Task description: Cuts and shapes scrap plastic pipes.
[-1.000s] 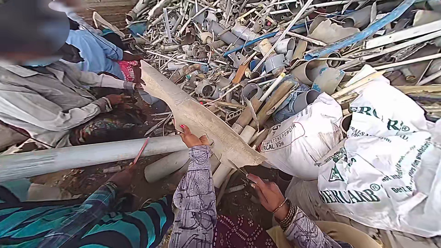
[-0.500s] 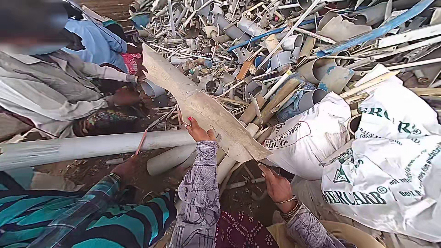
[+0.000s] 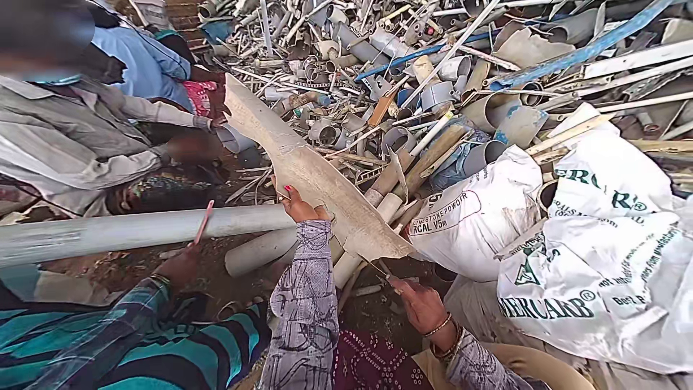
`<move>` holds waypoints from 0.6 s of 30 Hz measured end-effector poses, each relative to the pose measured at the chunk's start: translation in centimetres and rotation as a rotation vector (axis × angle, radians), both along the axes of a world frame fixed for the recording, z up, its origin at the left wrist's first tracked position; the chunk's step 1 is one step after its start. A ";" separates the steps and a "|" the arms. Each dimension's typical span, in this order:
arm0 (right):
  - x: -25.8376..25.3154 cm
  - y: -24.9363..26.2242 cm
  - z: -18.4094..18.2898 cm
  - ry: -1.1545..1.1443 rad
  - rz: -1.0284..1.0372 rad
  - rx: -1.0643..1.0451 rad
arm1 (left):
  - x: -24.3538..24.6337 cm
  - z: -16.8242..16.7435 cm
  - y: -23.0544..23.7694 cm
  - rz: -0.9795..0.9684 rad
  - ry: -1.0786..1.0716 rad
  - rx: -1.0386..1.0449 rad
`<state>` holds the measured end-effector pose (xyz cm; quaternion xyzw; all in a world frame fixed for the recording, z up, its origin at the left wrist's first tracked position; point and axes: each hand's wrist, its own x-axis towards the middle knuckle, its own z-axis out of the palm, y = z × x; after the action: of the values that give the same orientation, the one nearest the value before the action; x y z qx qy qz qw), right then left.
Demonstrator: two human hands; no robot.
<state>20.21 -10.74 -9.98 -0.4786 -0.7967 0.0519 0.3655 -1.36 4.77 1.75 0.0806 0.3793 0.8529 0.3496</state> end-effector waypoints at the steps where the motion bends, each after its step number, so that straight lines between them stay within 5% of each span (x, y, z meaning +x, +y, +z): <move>1: 0.3 0.3 -0.2 -0.012 -0.065 0.005 | -0.2 0.1 0.0 0.003 -0.002 -0.004; 15: 0.8 0.6 -0.9 -0.098 -0.215 0.124 | -1.6 -0.1 0.6 0.045 -0.052 -0.031; 18: -0.1 -0.1 -0.9 -0.110 -0.101 0.101 | -1.9 -0.2 0.6 0.077 -0.016 -0.037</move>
<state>20.15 -10.79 -10.83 -0.5013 -0.7919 -0.0332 0.3471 -3.25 5.40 1.57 0.0529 0.3950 0.8591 0.3211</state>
